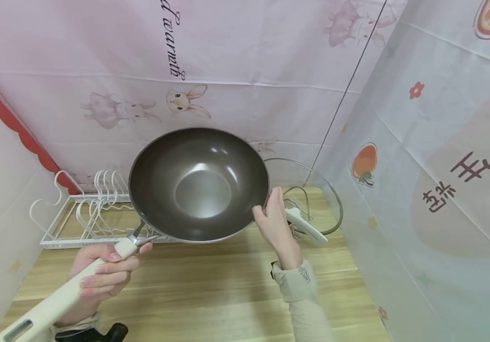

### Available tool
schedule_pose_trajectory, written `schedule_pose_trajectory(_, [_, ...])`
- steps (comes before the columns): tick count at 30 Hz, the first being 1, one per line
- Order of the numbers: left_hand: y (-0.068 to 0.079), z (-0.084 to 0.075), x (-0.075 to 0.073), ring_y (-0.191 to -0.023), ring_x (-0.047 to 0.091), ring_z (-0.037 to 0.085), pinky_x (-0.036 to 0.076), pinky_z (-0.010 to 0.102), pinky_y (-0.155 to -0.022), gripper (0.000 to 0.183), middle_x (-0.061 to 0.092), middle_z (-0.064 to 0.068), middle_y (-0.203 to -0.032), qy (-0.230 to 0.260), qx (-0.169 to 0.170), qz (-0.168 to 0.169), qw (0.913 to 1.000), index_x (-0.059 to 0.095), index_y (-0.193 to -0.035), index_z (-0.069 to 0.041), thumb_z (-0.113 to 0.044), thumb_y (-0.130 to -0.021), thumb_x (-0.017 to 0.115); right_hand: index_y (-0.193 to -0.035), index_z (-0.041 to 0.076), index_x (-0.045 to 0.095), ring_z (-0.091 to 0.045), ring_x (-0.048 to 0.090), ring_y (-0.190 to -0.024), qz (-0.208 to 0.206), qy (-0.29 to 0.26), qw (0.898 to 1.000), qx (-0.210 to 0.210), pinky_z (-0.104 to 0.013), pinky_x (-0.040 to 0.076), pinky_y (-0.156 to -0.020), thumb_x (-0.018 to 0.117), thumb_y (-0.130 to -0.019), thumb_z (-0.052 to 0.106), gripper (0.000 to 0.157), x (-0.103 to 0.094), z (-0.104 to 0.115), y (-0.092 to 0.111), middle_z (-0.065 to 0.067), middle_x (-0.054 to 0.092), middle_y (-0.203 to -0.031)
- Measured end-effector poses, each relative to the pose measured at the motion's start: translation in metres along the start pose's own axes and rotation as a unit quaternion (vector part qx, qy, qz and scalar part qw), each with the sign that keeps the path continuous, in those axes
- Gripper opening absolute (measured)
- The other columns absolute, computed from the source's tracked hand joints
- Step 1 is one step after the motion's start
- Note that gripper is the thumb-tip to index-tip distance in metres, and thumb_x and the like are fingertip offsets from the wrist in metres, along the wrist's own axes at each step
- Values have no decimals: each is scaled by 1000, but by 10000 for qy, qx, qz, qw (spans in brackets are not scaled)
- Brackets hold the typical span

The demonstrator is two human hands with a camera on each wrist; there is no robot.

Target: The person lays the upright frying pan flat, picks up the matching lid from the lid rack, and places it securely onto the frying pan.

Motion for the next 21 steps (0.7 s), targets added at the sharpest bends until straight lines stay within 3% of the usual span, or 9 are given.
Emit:
schedule_pose_trajectory(8, [4,11,0,-41,31,6,24,16,-22,44,29,-2,-69,70,-182,-168,9997,32,-142,-6,-7,-98,30,-100,-1,42,-28,43,-87,-190,-250,9992,267,-36,40,-72,52,-78,5,25,-1,-6,30,-14,43,-95])
schedule_pose_trajectory(16, [1,23,-1,-40,31,7,24,18,-20,38,29,-2,-68,-2,-265,-203,9994,34,-136,-8,-7,-98,31,-99,-1,43,-27,47,-101,-410,-579,9966,431,-36,41,-86,53,-78,0,23,-3,-14,55,-14,46,-96])
schedule_pose_trajectory(21, [0,31,-7,-39,31,7,23,17,-21,34,30,-2,-68,143,-249,-273,9992,36,-130,-8,-6,-97,33,-104,-2,43,-27,47,-99,-512,-538,9949,681,-36,39,-85,52,-79,0,27,-4,-19,68,-14,46,-98])
Point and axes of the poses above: each hand's wrist, its own y-axis away from the middle knuckle, its own x-axis out of the palm, z = x × y, the point moved 1 cm from there along -y, towards the middle knuckle
